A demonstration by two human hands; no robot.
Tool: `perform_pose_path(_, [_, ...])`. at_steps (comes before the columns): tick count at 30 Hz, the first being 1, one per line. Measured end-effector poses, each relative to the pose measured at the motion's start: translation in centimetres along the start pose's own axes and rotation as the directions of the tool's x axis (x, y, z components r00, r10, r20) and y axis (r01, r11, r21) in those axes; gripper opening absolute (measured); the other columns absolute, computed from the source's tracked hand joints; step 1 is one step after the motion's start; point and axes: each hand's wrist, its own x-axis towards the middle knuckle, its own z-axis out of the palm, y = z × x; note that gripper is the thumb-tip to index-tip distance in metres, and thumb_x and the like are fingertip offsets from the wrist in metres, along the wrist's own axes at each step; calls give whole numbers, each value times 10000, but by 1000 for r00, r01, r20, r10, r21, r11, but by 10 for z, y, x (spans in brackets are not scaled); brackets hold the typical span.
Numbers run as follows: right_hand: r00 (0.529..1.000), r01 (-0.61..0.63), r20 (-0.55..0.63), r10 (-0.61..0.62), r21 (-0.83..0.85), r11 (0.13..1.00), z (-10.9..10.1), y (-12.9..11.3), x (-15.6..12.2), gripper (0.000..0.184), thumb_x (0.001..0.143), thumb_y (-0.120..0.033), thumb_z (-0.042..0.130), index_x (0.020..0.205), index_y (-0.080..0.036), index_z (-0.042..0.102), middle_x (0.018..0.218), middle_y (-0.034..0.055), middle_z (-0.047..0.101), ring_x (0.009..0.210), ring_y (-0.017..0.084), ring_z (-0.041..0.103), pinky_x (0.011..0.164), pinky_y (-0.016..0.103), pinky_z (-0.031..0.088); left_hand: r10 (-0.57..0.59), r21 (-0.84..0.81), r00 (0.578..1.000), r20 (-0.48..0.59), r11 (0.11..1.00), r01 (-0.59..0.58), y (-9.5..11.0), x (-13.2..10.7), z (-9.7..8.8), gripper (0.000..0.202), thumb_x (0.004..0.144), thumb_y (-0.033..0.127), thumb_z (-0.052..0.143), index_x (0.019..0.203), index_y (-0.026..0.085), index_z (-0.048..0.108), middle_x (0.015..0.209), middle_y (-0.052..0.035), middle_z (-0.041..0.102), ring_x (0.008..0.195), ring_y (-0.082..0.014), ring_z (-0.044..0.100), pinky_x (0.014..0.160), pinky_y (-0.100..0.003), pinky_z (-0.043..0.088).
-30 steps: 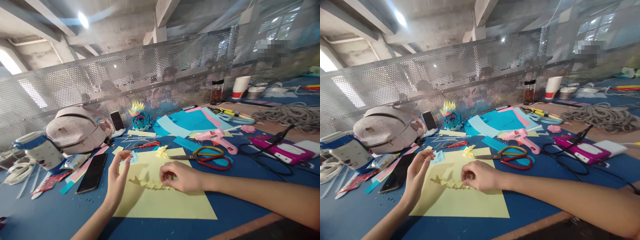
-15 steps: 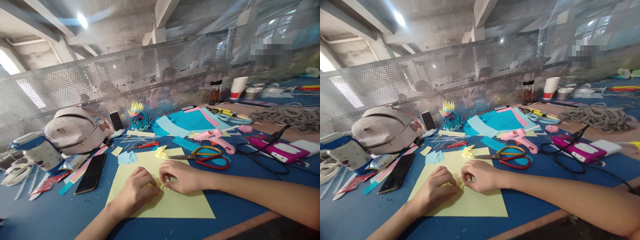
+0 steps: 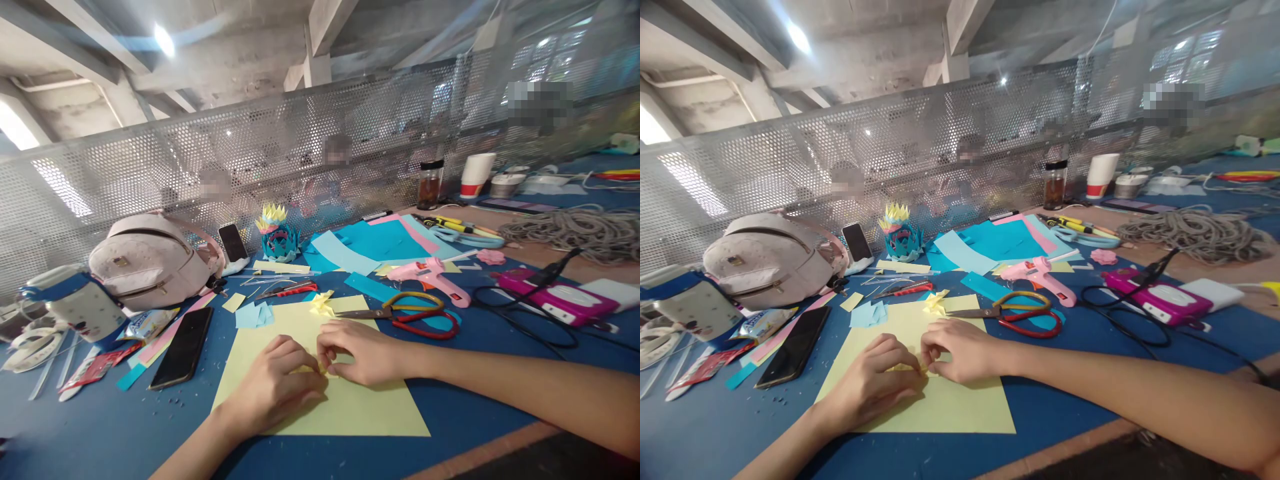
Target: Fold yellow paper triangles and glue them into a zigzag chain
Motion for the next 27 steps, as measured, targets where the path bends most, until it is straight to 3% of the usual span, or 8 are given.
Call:
perform_pose_path(11, [1000, -7, -6, 7, 72, 997, 1, 7, 2, 64, 803, -92, 704, 800, -156, 701, 818, 4, 634, 784, 133, 588, 688, 225, 417, -7, -31, 999, 42, 999, 8, 1, 2, -2, 150, 1019, 259, 544, 1086, 191, 661, 989, -35, 758, 890, -193, 628, 846, -360, 412])
perform_pose_path(15, [1000, -17, 5, 16, 76, 997, 0, 8, 3, 48, 807, -112, 729, 810, -158, 715, 816, 5, 634, 771, 132, 585, 671, 224, 410, -16, -26, 997, 69, 999, 18, 5, 3, -3, 136, 1007, 206, 528, 1014, 184, 663, 980, -48, 744, 882, -192, 626, 856, -364, 423])
perform_pose_path(27, [993, 121, 22, -120, -37, 992, -1, 6, 1, 52, 892, -161, 680, 850, -162, 710, 839, 33, 610, 840, 182, 585, 729, 267, 410, -43, -18, 996, 82, 999, 44, 8, 6, -6, 168, 985, 153, 501, 993, 187, 666, 956, -50, 733, 863, -189, 616, 860, -368, 441])
